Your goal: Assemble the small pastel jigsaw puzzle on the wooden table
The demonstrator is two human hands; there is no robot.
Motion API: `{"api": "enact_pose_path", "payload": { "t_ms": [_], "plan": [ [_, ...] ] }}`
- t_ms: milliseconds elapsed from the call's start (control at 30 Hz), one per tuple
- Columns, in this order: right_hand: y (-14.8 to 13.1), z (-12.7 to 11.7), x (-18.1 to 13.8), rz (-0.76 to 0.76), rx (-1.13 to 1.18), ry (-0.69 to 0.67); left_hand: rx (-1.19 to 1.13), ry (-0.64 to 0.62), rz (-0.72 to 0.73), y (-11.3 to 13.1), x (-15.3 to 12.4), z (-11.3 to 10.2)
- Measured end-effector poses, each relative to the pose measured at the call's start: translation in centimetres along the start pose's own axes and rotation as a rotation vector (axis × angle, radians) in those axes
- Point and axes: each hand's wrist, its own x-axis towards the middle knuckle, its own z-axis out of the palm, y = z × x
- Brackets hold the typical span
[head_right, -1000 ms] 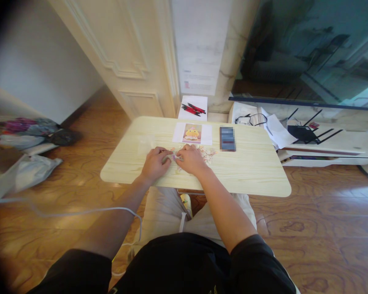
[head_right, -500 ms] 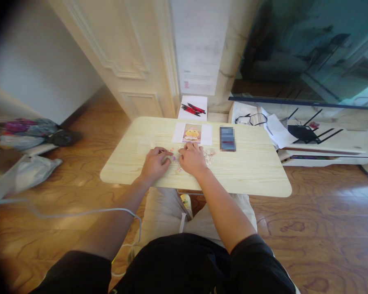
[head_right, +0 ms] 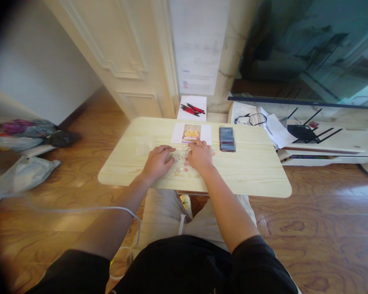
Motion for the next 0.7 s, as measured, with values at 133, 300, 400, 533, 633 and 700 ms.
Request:
{"api": "enact_pose_path", "payload": {
  "t_ms": [133, 300, 400, 533, 633, 700],
  "plan": [
    [1.7, 0.0, 0.0, -0.098, 0.018, -0.053, 0.023, -0.051, 0.068, 0.8, 2.1, 1.1],
    [2.3, 0.4, -1.2, -0.118, 0.003, -0.086, 0.065, -0.094, 0.091, 1.4, 3.0, 2.2],
    [2.5, 0.4, -1.6, -0.126, 0.005, -0.078, 0.064, -0.086, 0.085, 1.7, 2.8, 2.3],
    [2.8, 0.2, -2.0, -0.118, 0.021, -0.042, 0.04, -0.085, 0.103, 2.1, 2.7, 2.2],
    [2.9, 0.1, -2.3, -0.095, 0.018, -0.021, 0.032, -0.116, 0.144, 2.2, 2.7, 2.3],
    [2.9, 0.1, -2.4, -0.073, 0.002, -0.011, 0.029, -0.127, 0.157, 2.3, 2.7, 2.4]
  ]
}}
